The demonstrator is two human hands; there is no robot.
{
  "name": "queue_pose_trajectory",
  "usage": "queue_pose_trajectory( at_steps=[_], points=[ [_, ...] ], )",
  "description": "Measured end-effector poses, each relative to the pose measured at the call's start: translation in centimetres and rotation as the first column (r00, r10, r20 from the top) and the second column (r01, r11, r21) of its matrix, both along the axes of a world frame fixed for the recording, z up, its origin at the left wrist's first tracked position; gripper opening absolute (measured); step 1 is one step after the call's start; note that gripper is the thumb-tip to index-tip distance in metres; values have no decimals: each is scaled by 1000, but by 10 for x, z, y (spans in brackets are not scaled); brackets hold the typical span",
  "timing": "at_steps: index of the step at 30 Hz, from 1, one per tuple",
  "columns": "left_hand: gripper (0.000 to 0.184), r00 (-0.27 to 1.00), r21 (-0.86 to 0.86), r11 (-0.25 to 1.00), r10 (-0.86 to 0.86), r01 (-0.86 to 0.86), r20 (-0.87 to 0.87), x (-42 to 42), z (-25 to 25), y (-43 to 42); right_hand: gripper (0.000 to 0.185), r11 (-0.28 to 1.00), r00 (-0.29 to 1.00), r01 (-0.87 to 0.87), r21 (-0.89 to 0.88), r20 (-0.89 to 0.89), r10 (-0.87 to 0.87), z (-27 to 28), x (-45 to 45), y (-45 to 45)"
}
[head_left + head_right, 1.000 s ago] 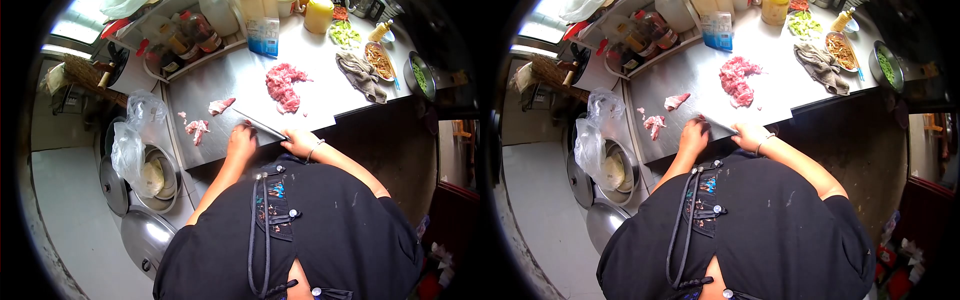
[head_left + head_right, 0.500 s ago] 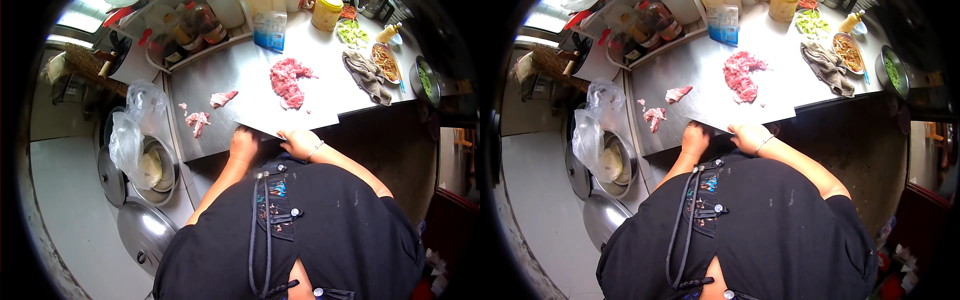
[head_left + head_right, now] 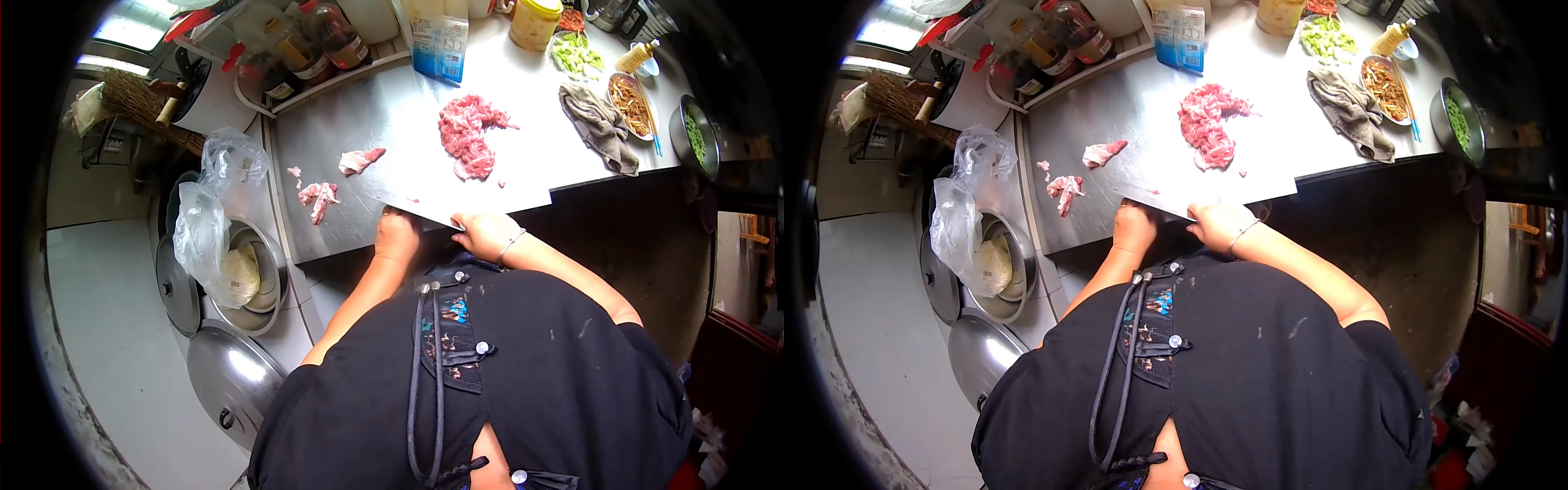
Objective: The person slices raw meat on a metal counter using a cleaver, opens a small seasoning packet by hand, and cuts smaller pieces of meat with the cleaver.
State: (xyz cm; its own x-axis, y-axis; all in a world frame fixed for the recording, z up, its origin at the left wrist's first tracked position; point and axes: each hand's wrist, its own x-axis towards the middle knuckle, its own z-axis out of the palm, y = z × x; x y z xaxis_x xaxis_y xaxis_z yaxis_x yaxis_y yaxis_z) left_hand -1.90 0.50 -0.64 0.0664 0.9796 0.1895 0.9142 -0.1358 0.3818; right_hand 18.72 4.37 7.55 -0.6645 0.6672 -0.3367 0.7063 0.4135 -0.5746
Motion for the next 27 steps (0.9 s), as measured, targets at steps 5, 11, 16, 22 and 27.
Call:
queue_pose_trajectory(
  at_steps=[5, 11, 16, 22, 27],
  points=[
    [18, 1000, -45, 999, 21, -20, 14, -2, -7, 0, 26, 999, 999, 14, -34, 40, -13, -14, -16, 5],
    [17, 1000, -189, 982, 28, -27, 1, -1, 0, -1, 21, 999, 994, 30, -42, 103, -26, -23, -44, 13],
    [11, 996, -70, 996, 44, -49, -73, -1, -9, 0, 21, 1000, 992, 17, -13, 123, -15, -23, -33, 11],
    [11, 996, 16, 1000, 25, -26, 88, 1, 5, -1, 28, 990, 990, 140, 23, -1, -140, -13, -1, 7],
    [12, 990, 54, 998, 12, -19, 143, 3, 11, -4, 28, 988, 988, 147, 52, -49, -145, -1, -1, 5]
  ],
)
